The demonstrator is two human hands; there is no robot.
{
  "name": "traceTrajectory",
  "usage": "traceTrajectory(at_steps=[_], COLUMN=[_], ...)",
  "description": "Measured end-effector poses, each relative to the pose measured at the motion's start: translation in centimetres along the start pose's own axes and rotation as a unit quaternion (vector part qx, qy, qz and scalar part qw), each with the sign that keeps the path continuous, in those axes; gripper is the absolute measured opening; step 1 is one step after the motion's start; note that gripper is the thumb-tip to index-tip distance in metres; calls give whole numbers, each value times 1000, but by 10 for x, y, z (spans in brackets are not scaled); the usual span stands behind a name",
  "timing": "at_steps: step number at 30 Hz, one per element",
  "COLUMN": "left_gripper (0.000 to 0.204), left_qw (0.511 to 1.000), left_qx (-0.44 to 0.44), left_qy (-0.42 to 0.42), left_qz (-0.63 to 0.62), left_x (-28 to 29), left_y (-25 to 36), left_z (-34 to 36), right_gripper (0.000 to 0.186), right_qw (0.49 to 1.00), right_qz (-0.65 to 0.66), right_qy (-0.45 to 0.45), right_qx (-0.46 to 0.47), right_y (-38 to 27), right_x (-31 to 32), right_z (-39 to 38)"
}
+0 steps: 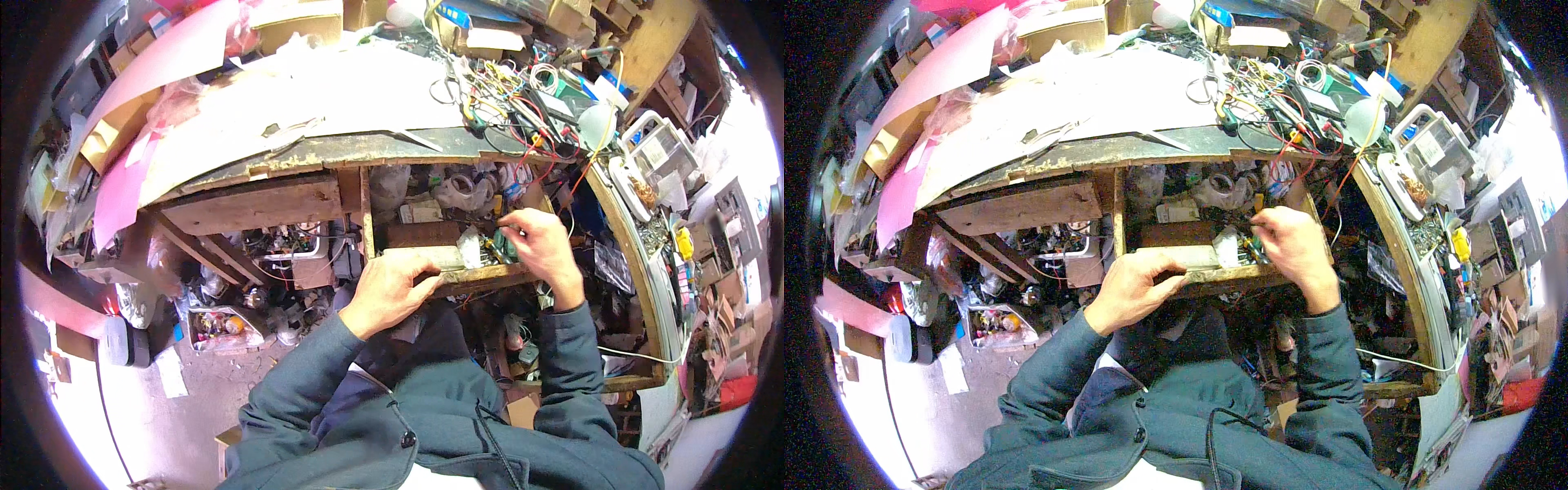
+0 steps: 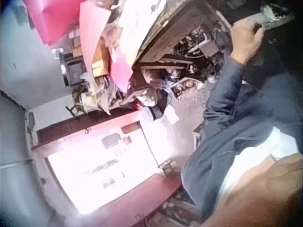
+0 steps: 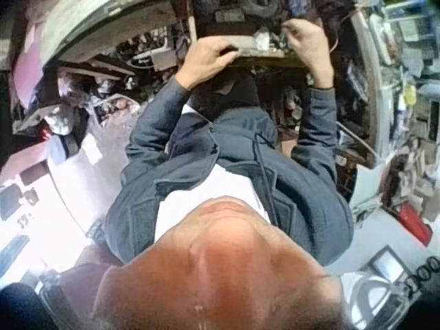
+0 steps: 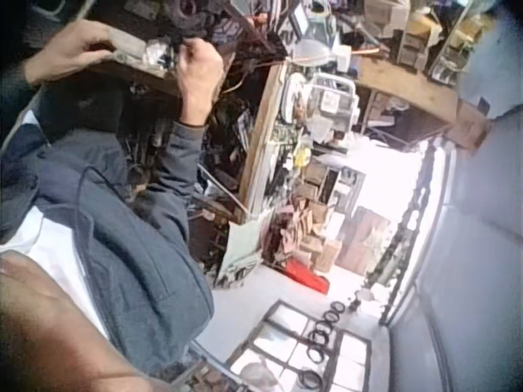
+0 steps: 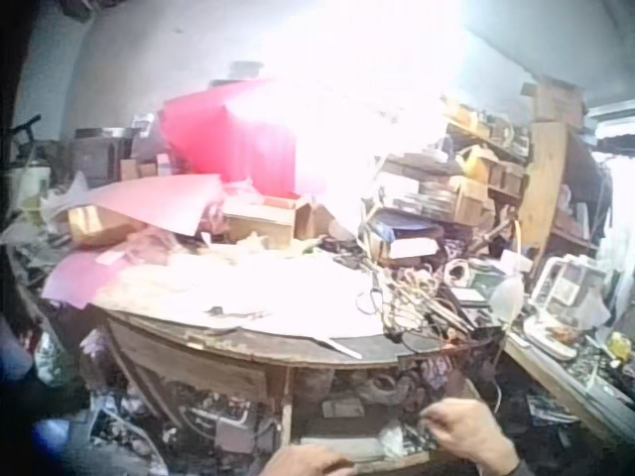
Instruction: The person works at a cluttered workbench, handling a small cylindrical component and a black cable. They use a multimeter to test the component, then use pliers and a knife to strip and prepare the cable ends. The person continues manipulating the cable and component throughout the clip.
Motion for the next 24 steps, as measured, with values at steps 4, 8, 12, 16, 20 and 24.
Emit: traceTrajectory(at_steps=[4,8,12,16,20,24], left_gripper=[18,17,18,18,20,21], left_qw=[996,995,997,995,997,996], left_qx=[16,64,57,63,48,69], left_qy=[18,31,40,46,59,54], left_qz=[-83,-69,-18,-61,-25,-30], left_x=[5,2,3,1,1,1], left_y=[-4,-10,-12,-16,-10,-10], left_z=[1,-1,0,-3,1,-1], right_gripper=[6,7,15,14,12,18], right_qw=[992,979,982,987,984,975], right_qz=[35,13,4,-44,-82,-177], right_qy=[47,127,152,118,143,130], right_qx=[108,161,107,103,72,39], right_y=[-52,-94,-96,-94,-94,-102], right_x=[-4,17,9,-7,-6,-7], right_z=[43,94,149,177,176,183])
Point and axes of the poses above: each hand's wrist, its own z-axis towards the middle knuckle, its own x-axis out of the back of the hand, y = z × x, the point moved 7 cm from there along z, towards the middle knuckle, and after that the axes turned 14 degrees about -y, right-handed, at the moved point
